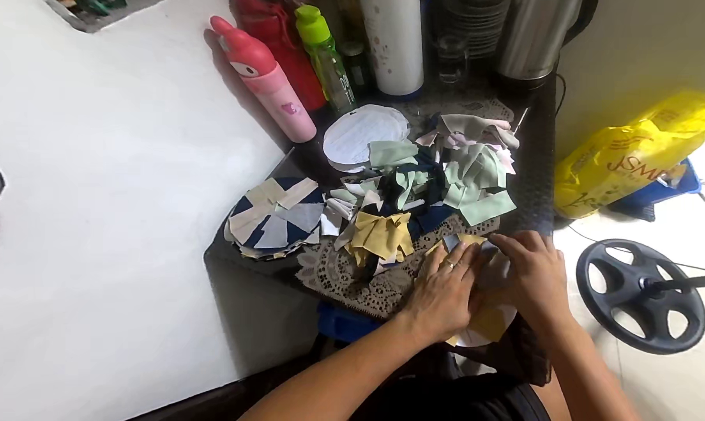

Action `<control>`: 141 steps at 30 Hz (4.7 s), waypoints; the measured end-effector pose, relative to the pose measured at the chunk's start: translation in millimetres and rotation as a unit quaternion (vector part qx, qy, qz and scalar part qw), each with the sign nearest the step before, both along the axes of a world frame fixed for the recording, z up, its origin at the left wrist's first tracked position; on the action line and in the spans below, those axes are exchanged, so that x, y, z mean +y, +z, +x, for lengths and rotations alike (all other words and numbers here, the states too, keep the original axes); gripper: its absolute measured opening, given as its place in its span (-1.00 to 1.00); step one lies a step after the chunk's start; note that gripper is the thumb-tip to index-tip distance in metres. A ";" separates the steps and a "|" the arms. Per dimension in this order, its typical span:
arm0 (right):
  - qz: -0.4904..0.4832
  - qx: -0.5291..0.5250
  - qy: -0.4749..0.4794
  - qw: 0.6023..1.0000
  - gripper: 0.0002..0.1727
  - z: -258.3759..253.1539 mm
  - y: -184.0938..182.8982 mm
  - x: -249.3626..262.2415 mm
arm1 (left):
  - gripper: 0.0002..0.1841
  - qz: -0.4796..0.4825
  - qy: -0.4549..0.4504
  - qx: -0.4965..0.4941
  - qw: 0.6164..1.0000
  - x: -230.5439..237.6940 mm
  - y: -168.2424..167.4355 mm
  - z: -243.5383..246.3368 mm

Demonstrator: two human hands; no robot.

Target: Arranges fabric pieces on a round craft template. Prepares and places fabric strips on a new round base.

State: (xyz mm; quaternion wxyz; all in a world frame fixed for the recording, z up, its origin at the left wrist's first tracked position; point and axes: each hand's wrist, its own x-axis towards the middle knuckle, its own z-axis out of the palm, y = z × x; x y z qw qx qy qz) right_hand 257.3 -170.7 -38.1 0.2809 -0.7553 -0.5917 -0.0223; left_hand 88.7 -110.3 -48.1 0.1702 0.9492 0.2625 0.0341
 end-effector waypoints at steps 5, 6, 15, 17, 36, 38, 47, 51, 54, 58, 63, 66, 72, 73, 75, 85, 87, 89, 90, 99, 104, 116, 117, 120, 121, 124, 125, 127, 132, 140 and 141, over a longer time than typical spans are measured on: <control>-0.059 0.005 0.007 0.998 -0.58 -0.2 0.3 2.2 | -0.36 -0.009 -0.004 -0.007 1.000 0.6 1.0 -0.6; -0.042 0.050 -0.007 0.998 -0.57 1.2 1.9 0.0 | -0.39 -0.005 -0.005 -0.030 1.000 0.5 -1.1 -1.9; 0.159 0.268 -0.078 0.947 -0.51 -5.9 -21.1 -21.6 | -0.13 -0.015 0.142 -0.044 0.989 -25.3 24.3 25.8; 0.163 0.250 -0.080 0.951 -0.52 -10.1 -25.2 -22.0 | -0.05 -0.038 0.170 -0.001 0.985 -23.9 25.3 35.5; 0.289 0.345 -0.080 0.890 -0.54 -5.8 -31.1 -30.2 | -0.08 -0.064 -0.035 -0.011 0.997 6.5 12.3 18.9; 0.281 0.336 -0.081 0.895 -0.55 -6.0 -29.8 -30.0 | -0.17 -0.099 -0.002 -0.074 0.992 5.8 18.1 14.2; 0.265 0.302 -0.100 0.910 -0.57 -7.1 -32.8 -30.0 | -0.67 -0.042 0.225 0.000 0.973 70.5 56.8 -51.0; 0.264 0.294 -0.111 0.912 -0.58 -8.4 -33.5 -29.6 | -0.66 -0.025 0.224 -0.020 0.974 86.5 73.4 -43.5; 0.264 0.283 -0.120 0.914 -0.58 -8.3 -34.7 -29.2 | -0.71 0.017 0.201 -0.063 0.977 104.0 70.5 -20.3; 0.264 0.284 -0.122 0.914 -0.57 -7.4 -34.8 -28.6 | -0.74 0.050 0.141 -0.058 0.987 112.6 71.4 7.0; 0.267 0.285 -0.115 0.913 -0.59 -7.3 -36.3 -28.1 | -0.75 0.005 0.144 0.076 0.987 123.2 62.0 32.0; 0.272 0.284 -0.115 0.912 -0.60 -7.3 -36.6 -28.0 | -0.75 -0.049 0.186 0.013 0.981 135.4 60.9 26.8; 0.268 0.289 -0.120 0.911 -0.60 -8.2 -36.0 -27.0 | -0.83 -0.239 0.309 -0.316 0.865 166.6 76.9 -8.7; 0.268 0.291 -0.122 0.910 -0.60 -8.7 -35.6 -26.7 | -0.83 -0.300 0.323 -0.350 0.827 165.3 83.8 -13.6; 0.265 0.289 -0.128 0.911 -0.60 -9.2 -34.8 -26.6 | -0.82 -0.391 0.334 -0.382 0.768 155.0 97.6 -20.4; 0.200 0.278 0.017 0.940 -0.53 -59.9 4.1 -64.1 | -0.86 -0.589 0.202 -0.316 0.715 26.7 96.9 -30.8; 0.181 0.258 0.030 0.949 -0.49 -74.5 6.3 -84.8 | -0.89 -0.626 0.180 -0.308 0.693 -13.9 83.7 -33.3; 0.174 0.266 0.038 0.947 -0.65 -85.8 -1.6 -110.9 | -0.90 -0.668 0.161 -0.299 0.662 -47.2 67.0 -39.2; 0.162 0.305 0.041 0.938 -0.75 -89.3 -5.2 -126.4 | -0.89 -0.687 0.152 -0.289 0.649 -59.7 57.7 -42.8; -0.060 0.270 -0.024 0.961 -0.82 -106.2 -15.5 -222.4 | -0.86 -0.763 0.122 -0.112 0.625 -120.9 3.6 -54.7; -0.018 0.301 -0.067 0.951 -0.83 -113.8 -21.6 -225.6 | -0.87 -0.679 0.049 -0.102 0.725 -128.9 -7.8 -49.9; 0.043 0.632 -0.125 0.764 -0.65 -110.8 -40.3 -209.0 | -0.85 -0.670 0.078 -0.097 0.732 -129.9 -10.9 -52.0; 0.049 0.638 -0.129 0.757 -0.61 -110.8 -42.3 -208.4 | -0.84 -0.664 0.070 -0.090 0.739 -129.6 -10.5 -52.6; 0.062 0.680 -0.123 0.720 -0.66 -110.0 -45.1 -207.4 | -0.87 -0.644 0.052 -0.080 0.759 -129.8 -9.2 -53.7; 0.059 0.685 -0.113 0.718 -0.74 -110.1 -44.6 -207.2 | -0.87 -0.638 0.051 -0.080 0.764 -130.1 -9.6 -54.0; 0.064 0.687 -0.100 0.717 -0.82 -110.9 -43.7 -206.6 | -0.88 -0.628 0.057 -0.065 0.773 -130.0 -8.7 -54.5; 0.072 0.693 -0.101 0.710 -0.81 -110.8 -43.8 -206.2 | -0.88 -0.630 0.061 -0.058 0.772 -129.9 -7.2 -54.7; 0.098 0.731 -0.112 0.666 -0.77 -110.1 -42.8 -204.3 | -0.87 -0.638 0.073 -0.041 0.765 -129.1 -2.3 -55.3; 0.116 0.831 -0.148 0.524 -0.66 -105.4 -34.8 -198.3 | -0.84 -0.667 0.099 -0.084 0.734 -124.1 3.0 -57.5; 0.133 0.668 -0.061 0.730 -0.66 -107.9 -50.8 -208.4 | -0.80 -0.470 0.031 -0.104 0.876 -122.3 4.0 -59.0; 0.123 0.634 -0.021 0.763 -0.54 -106.1 -52.5 -209.9 | -0.80 -0.440 0.010 -0.103 0.892 -123.2 5.7 -59.1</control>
